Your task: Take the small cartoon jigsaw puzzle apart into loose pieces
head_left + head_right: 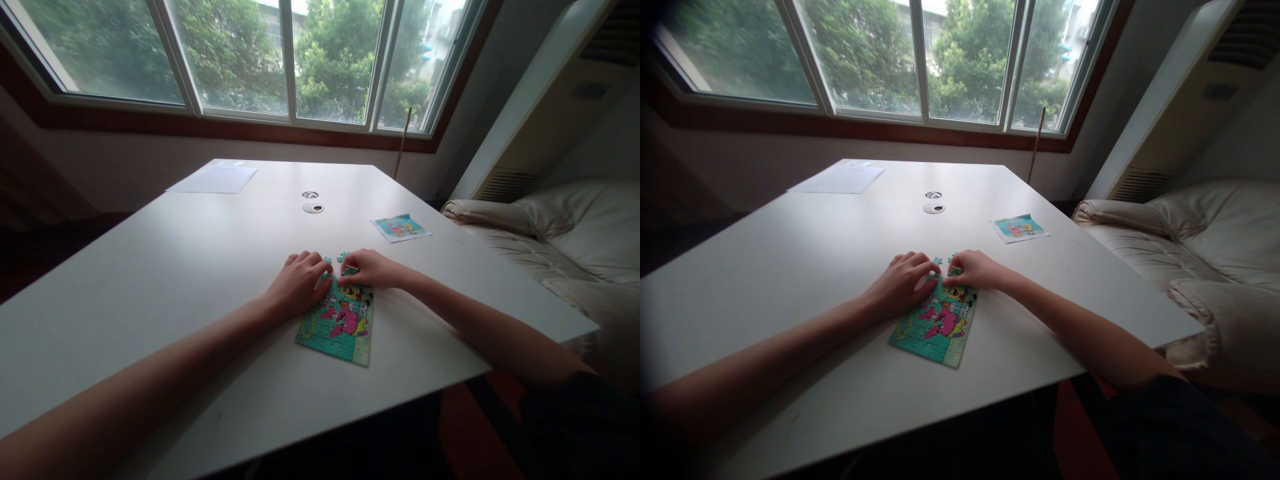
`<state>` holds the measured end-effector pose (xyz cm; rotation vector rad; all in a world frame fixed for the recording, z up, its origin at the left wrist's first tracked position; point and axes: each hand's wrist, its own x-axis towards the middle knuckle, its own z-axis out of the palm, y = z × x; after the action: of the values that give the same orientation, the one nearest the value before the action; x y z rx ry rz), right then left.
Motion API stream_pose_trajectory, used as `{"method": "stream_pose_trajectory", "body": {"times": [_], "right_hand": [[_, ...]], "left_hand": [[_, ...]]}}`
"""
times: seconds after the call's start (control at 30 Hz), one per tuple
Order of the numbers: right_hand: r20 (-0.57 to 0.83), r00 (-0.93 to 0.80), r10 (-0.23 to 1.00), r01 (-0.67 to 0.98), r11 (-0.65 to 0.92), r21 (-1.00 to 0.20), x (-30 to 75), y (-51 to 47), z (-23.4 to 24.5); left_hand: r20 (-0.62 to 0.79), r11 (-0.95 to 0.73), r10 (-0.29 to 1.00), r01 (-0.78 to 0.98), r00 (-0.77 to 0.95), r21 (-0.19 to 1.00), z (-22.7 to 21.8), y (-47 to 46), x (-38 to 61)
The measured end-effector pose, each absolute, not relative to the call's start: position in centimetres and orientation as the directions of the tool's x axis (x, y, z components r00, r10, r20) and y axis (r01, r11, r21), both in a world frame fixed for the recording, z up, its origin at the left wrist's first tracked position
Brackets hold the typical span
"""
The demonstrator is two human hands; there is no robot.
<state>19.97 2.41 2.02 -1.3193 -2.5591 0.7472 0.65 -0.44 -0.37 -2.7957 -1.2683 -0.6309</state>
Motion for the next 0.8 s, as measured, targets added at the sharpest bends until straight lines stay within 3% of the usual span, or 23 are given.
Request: {"method": "stream_pose_trajectory", "body": {"times": [0.37, 0.8], "right_hand": [[-0.013, -0.586, 0.81, 0.74, 0.528, -0.417, 20.05, 2.22, 2.01], [-0.052, -0.591, 0.805, 0.766, 0.54, -0.35, 20.06, 1.98, 2.24]], "left_hand": [[0.348, -0.671, 0.721, 0.731, 0.6, 0.129, -0.38, -0.39, 0.73], [0.328, -0.668, 0.724, 0.736, 0.607, 0.113, -0.6, -0.31, 0.7]]}}
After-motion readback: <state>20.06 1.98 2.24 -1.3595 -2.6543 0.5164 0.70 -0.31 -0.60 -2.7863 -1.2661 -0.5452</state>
